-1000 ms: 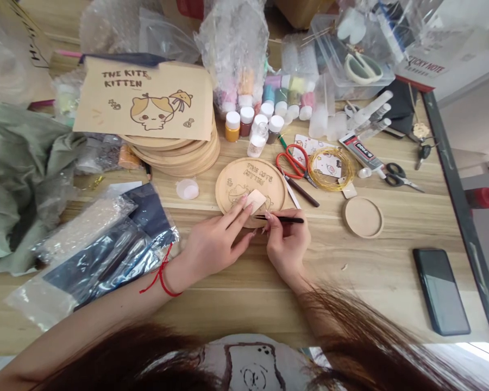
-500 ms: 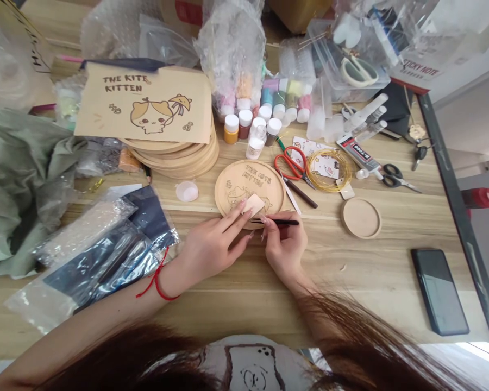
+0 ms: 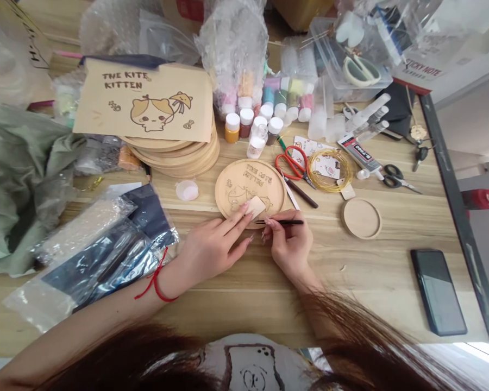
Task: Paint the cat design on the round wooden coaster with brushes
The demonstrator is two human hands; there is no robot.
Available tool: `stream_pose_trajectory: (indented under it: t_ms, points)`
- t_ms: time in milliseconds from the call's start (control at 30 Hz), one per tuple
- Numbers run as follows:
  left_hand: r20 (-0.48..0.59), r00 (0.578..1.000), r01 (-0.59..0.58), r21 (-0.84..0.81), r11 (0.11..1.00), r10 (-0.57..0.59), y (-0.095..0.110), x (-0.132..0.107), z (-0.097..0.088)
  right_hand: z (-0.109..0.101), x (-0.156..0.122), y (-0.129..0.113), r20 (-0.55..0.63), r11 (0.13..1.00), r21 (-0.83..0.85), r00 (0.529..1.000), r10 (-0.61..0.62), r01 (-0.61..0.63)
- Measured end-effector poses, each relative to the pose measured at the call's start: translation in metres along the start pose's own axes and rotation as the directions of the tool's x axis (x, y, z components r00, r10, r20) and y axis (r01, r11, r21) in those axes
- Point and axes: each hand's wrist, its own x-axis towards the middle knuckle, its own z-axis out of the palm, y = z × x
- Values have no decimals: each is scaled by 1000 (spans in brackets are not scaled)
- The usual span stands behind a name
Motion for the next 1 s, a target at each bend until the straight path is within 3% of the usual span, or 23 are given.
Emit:
stream_pose_trajectory:
  t_ms: [200,767,867,1000]
  points:
    - [49,999,-19,40,999,17,0,0,-3,-3,2,0,4,999,10,999,-33,33]
    - [61,998,-18,25,1000,16,1,1,-3,-12,8,12,195,973,-59,958,-209,224]
    - [29,1000,5,10,1000,-5,1,1,-1,-11,10,11,154,989,47,977,-148,142]
    - [-54,997,49,-48,998,-51,-1,2,2,-8,17,6,3,987,149,998,-63,61]
